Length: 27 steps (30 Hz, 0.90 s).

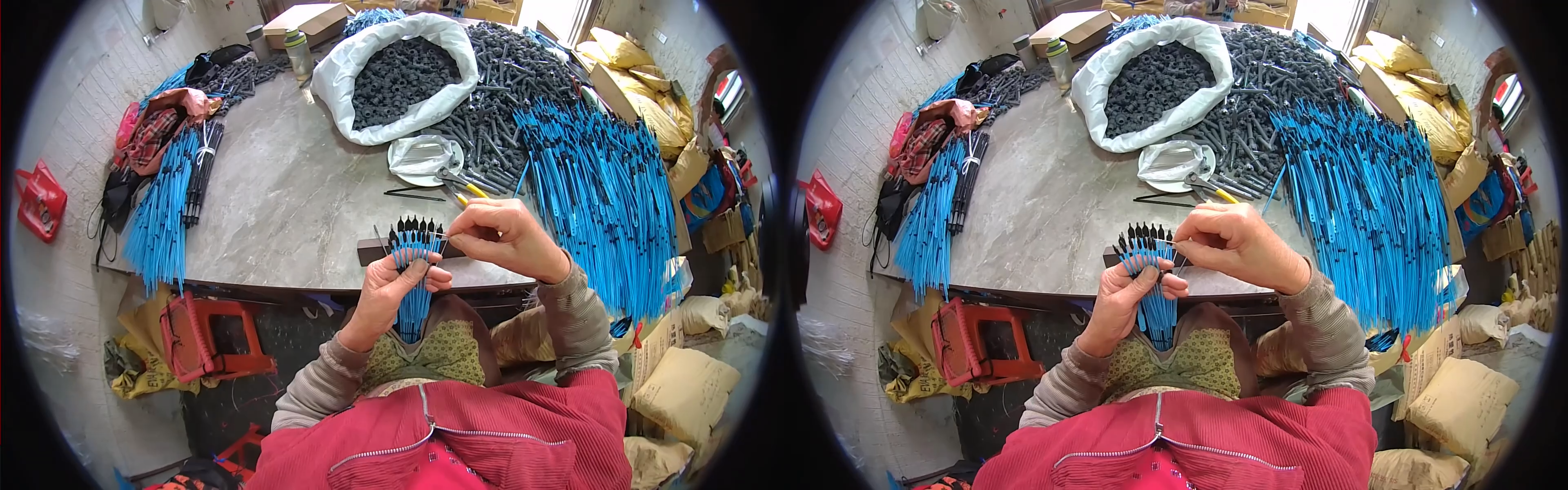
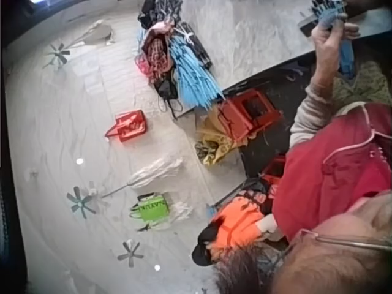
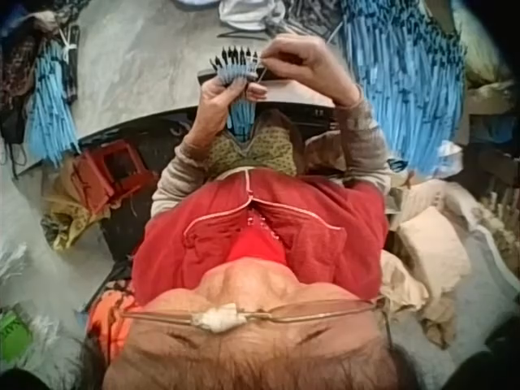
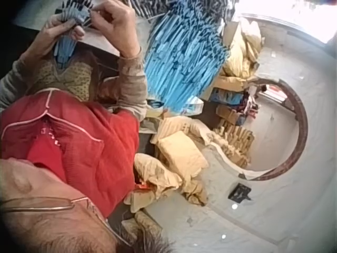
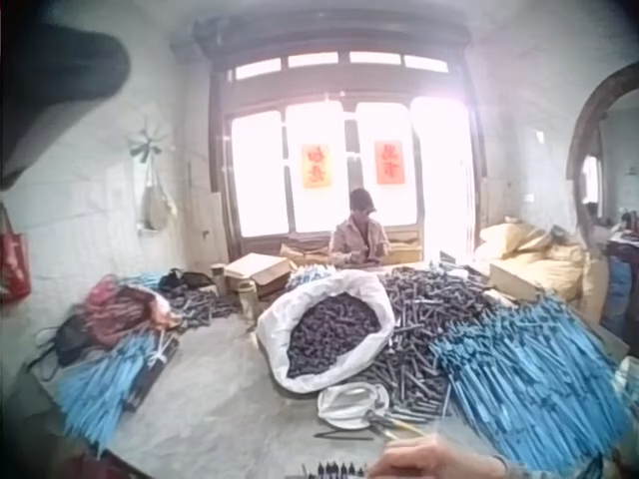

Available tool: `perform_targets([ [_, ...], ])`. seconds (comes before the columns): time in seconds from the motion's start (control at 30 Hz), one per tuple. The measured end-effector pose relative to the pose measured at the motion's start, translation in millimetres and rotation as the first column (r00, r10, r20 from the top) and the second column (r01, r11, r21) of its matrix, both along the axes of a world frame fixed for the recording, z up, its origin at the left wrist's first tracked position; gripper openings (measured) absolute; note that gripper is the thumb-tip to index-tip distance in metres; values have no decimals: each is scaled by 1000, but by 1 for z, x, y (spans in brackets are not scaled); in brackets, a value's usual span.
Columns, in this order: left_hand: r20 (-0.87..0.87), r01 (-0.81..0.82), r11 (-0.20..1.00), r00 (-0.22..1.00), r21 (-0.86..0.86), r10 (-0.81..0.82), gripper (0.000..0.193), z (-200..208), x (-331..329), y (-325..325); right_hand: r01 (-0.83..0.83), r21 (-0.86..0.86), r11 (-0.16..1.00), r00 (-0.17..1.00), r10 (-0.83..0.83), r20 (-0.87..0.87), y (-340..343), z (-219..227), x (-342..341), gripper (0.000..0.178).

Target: Assembling and bundling blue plastic components at a manufacturing workstation.

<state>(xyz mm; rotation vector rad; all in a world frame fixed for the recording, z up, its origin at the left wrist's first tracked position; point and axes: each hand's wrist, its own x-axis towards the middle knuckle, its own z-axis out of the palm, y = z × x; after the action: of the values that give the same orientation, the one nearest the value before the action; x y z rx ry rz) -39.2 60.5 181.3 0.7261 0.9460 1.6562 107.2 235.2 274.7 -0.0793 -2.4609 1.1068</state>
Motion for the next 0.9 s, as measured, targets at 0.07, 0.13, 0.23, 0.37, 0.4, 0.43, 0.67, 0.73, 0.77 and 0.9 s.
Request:
perform_targets([
  [0.07, 3, 5, 1000, 1000, 2, -5, 24, 0, 0, 0, -24, -10, 1000, 1000, 24, -14, 1, 1, -1, 8],
  [0.13, 11, 15, 1000, 1000, 2, -15, 26, 2, 1, 0, -20, -38, 999, 1000, 21, 19, 0, 6, -1, 9],
  [0.23, 15, 18, 1000, 1000, 6, -18, 28, 2, 1, 0, -11, -95, 995, 996, 19, 82, -2, 9, -3, 11],
  [0.37, 12, 24, 1000, 1000, 13, -24, 29, 1, 0, 0, -66, -154, 986, 994, 78, 76, 0, 3, -6, 16],
  [0.4, 10, 27, 1000, 1000, 14, -27, 29, 1, 0, 0, -58, -171, 984, 993, 74, 91, 0, 2, -6, 18],
  [0.43, 8, 30, 999, 999, 14, -31, 29, 1, 0, 0, -49, -188, 981, 992, 70, 105, 0, 2, -5, 19],
  [0.67, 8, 24, 1000, 1000, 19, -24, 29, 1, 0, -1, -4, -208, 978, 989, 35, 146, -10, 8, -7, 23],
  [0.73, 11, 23, 1000, 1000, 19, -23, 29, 2, 0, -2, 13, -306, 952, 994, 21, 106, -15, 4, -9, 24],
  [0.77, 17, 21, 999, 1000, 25, -21, 29, 2, 0, -2, 12, -305, 952, 994, 22, 107, -17, 1, -10, 24],
  [0.9, 42, 15, 999, 999, 36, -17, 30, 3, 1, -2, 24, -330, 944, 999, -8, 51, -22, -17, -11, 23],
])
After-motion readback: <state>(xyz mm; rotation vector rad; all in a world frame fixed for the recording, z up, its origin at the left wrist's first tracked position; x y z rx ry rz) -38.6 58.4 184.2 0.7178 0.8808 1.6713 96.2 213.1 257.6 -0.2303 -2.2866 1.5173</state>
